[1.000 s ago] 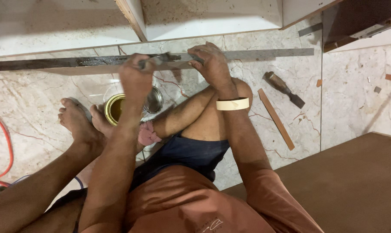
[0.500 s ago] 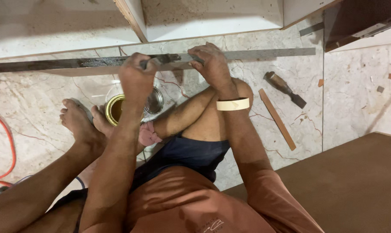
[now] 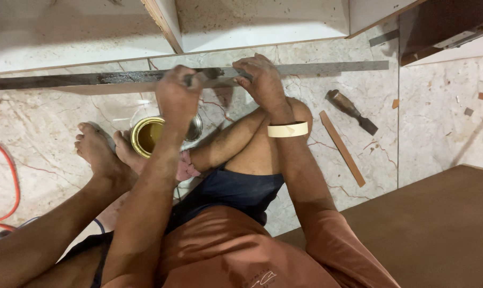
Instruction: The person sits on the floor and applies a yellowish finish to a long, thin metal or wooden strip using a small brush. They repeatedly dip the brush into a can and stroke the strip, then set the strip aside and briefly paint a wooden frame edge.
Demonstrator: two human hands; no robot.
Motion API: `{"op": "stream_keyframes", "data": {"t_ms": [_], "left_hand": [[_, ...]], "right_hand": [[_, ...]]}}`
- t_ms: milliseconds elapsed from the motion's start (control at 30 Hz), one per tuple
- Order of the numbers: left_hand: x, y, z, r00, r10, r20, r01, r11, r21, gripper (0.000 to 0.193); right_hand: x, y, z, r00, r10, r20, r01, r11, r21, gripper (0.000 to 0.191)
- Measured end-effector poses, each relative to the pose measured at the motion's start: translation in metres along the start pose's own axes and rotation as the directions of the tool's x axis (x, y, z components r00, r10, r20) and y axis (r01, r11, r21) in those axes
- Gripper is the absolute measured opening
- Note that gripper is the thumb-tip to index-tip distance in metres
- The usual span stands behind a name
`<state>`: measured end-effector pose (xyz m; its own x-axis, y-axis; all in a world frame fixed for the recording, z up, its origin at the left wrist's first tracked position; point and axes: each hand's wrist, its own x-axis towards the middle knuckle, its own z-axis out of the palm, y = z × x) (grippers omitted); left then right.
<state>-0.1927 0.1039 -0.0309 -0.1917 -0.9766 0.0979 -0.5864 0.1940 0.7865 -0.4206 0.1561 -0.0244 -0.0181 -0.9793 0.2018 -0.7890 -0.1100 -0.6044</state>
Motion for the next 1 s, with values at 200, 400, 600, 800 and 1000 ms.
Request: {"op": "stream_keyframes", "data": {"t_ms": [200,400,600,800,1000], "left_hand": [[-0.002,-0.011,-0.031,0.996,0.075,-0.044,-0.071,0.995,0.07,0.006],[-0.007,-0.017,-0.051,0.995,-0.088,-0.04,0.086,0.994,-0.062,0.006],[-0.009,0.002,-0.033,0.999,0.042,-0.014,-0.043,0.999,-0.028,0.007],[-0.018,0.0,-0.044,0.941,0.3,-0.16,-0.304,0.953,-0.004,0.007],[-0.018,0.002,-0.019,0.983,0.133,-0.127,-0.144,0.987,-0.078,0.006]], "right_hand": [[-0.001,0.004,0.005,1.0,-0.004,-0.011,0.003,0.999,-0.036,0.037],[-0.002,0.009,0.008,0.999,0.036,0.012,-0.035,0.999,-0.037,0.036],[-0.002,0.008,0.008,1.0,0.001,0.012,-0.001,1.0,-0.026,0.035],[-0.001,0.007,0.007,1.0,-0.008,-0.013,0.008,1.0,-0.003,0.036],[-0.007,0.002,-0.002,0.998,-0.068,-0.006,0.067,0.995,-0.075,0.041]]}}
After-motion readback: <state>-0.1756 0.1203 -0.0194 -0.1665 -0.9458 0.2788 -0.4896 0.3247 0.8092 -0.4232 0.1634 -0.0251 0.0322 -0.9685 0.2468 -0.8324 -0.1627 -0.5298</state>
